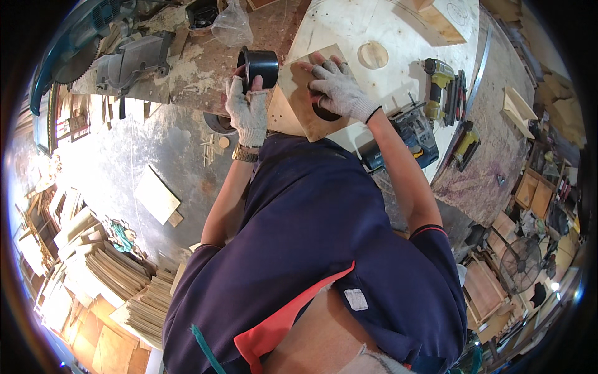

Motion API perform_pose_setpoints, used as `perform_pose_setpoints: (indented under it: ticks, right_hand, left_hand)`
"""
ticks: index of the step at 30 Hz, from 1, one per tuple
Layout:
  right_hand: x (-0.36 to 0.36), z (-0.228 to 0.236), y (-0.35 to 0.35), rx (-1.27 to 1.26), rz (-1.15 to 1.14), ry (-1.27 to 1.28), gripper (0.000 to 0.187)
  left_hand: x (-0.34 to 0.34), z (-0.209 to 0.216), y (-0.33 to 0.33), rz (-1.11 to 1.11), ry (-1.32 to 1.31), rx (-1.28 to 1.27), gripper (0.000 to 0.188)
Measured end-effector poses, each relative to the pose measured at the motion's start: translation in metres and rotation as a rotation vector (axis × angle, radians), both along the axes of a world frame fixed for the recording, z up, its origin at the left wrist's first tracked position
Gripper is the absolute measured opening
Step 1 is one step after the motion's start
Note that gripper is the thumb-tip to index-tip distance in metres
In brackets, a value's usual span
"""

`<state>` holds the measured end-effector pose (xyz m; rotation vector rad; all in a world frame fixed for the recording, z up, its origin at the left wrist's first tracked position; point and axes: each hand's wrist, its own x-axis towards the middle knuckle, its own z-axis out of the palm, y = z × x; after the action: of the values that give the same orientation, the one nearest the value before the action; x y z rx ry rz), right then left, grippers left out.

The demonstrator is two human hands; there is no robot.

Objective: The person uses a handheld power drill to cut circular holes in small wooden boxes. They then insert black cylindrical components into the holes and test the fit by placing the boxes together. The person repeats this process on multiple boxes.

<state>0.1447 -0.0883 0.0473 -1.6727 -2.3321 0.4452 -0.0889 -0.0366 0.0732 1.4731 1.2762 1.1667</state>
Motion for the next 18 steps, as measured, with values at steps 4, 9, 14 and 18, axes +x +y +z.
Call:
perform_pose_setpoints:
  ticks: [4,9,14,18]
  right_hand:
    - [0.005,-0.014,0.004,0.039,-0.094,0.309,0.011]
    - [0.005,0.007,0.001,-0.042,0.002,0.158,0.015]
    - [0.004,0.005,-0.001,-0.088,0.005,0.089,0.017]
    - [0.004,0.002,0.000,-0.059,0.012,0.115,0.016]
  left_hand:
    - [-0.002,0.000,0.000,0.004,0.054,-0.032,0.038]
    - [-0.003,0.001,-0.001,0.005,0.066,-0.061,0.038]
    - [-0.004,-0.004,0.000,-0.009,0.061,-0.064,0.038]
    - [-0.002,0.002,-0.002,0.002,0.068,-0.031,0.038]
